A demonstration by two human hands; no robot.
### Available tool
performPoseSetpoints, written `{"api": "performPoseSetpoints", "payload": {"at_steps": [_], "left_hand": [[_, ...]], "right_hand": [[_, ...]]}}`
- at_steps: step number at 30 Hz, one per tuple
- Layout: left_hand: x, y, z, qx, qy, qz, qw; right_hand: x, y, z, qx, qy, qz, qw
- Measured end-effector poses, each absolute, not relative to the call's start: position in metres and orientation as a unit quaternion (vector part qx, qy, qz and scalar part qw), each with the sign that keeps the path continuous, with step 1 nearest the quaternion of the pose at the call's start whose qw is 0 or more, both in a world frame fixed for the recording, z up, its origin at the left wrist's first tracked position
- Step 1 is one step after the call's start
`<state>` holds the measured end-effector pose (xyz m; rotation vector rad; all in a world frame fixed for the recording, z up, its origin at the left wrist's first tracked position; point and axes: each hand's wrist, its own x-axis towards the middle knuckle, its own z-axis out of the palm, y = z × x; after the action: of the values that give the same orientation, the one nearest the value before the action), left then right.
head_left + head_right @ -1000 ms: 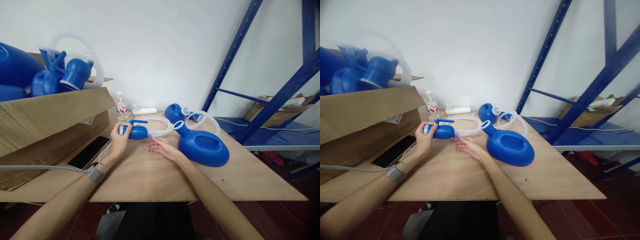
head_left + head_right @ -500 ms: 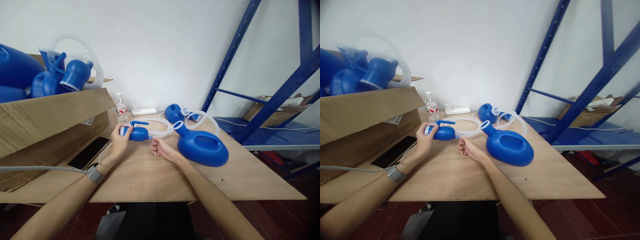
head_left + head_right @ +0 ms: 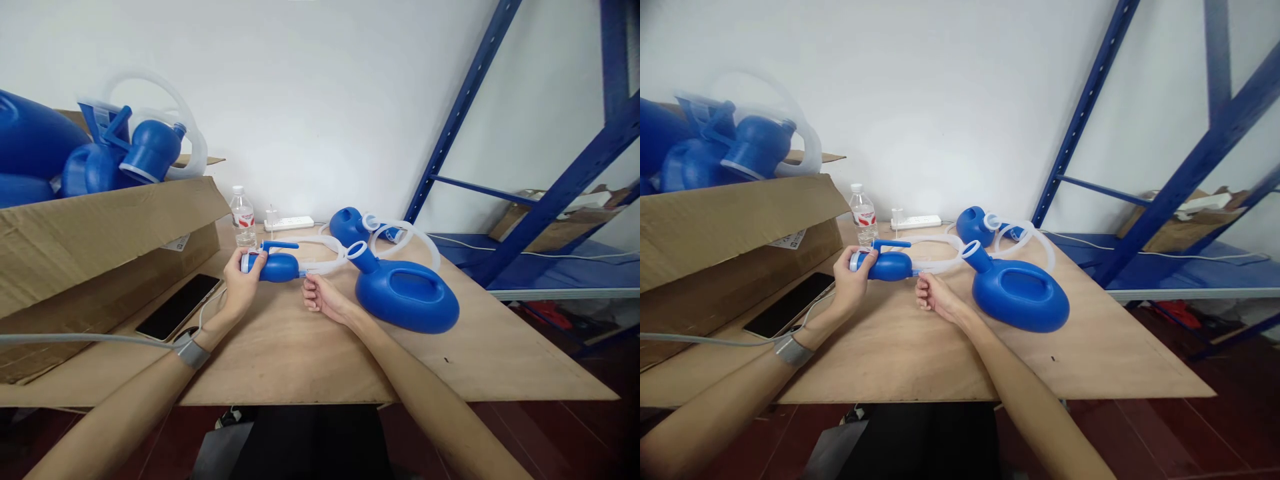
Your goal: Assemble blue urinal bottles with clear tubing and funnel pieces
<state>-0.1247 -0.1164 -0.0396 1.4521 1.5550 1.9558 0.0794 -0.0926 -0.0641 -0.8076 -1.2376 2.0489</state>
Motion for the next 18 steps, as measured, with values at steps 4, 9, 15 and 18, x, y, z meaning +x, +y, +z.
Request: {"api": "performPoseSetpoints", "payload": {"at_steps": [4,9,15,18], "left_hand": [[-0.124,-0.117,-0.040,0.503,0.530,0.671,0.127],[-0.125,-0.116,-0.042,0.502,0.528,0.673,0.130],[-0.123,-0.116,-0.045,0.488,0.519,0.690,0.127],[-0.122,-0.117,-0.044,0.490,0.519,0.691,0.115]], "right_hand": [[0.079,-0.094,-0.065,-0.298,-0.473,0.764,0.322],[0.078,-0.097,-0.065,-0.283,-0.478,0.768,0.318],[0.075,-0.104,-0.058,-0.262,-0.479,0.773,0.323],[0.076,-0.104,-0.054,-0.259,-0.486,0.771,0.320]]}}
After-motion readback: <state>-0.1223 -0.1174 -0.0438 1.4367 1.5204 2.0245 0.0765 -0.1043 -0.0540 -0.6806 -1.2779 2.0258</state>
